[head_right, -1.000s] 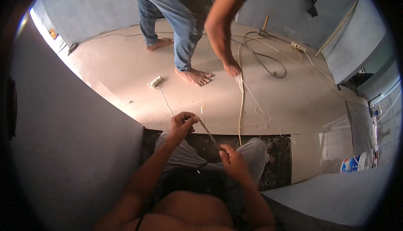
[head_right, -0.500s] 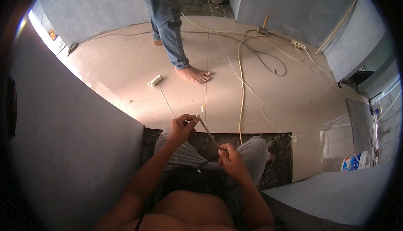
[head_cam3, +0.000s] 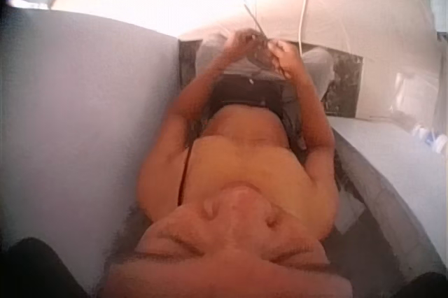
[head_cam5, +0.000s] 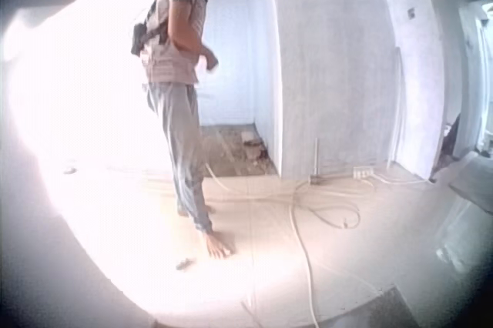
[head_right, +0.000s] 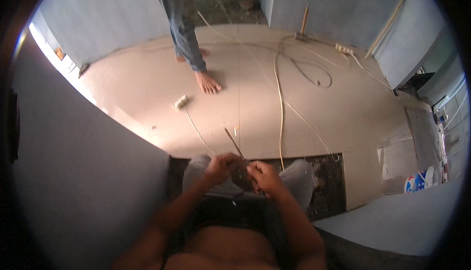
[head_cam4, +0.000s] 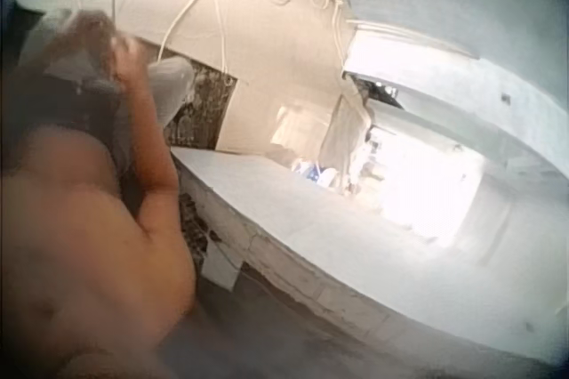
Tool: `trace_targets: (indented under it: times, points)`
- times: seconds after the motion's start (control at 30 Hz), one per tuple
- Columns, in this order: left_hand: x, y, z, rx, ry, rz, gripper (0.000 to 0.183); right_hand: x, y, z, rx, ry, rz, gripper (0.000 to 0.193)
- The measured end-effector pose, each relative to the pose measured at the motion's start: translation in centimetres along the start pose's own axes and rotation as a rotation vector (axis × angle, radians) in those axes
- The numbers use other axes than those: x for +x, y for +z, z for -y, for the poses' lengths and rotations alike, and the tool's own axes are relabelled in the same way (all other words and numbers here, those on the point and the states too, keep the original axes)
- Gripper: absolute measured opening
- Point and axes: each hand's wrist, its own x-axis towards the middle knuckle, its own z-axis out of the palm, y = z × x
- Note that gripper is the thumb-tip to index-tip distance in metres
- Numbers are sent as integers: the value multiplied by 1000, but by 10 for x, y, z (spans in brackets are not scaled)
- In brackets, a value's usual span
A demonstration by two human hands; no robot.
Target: The person walks through a construction site, then sits on the floor to install a light fixture. They use a hammer and screwdriver to secure the fixture to the ceiling, then test the light bulb.
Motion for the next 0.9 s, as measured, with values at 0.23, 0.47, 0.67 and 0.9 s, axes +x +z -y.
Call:
trace_targets:
  times: [0.23,0.47,0.67,0.9]
  points:
    - [2,0,-3,25,-42,69,20,10,-2,0,-67,-28,25,34]
    - [-1,7,8,-94,-102,292,24,31,-4,-8,-177,-128,-29,33]
    - [11,13,47,-608,-372,491,35,4,-7,12,-84,-128,47,26]
    - [12,19,77,-505,-284,701,20,3,-10,6,174,-75,197,28]
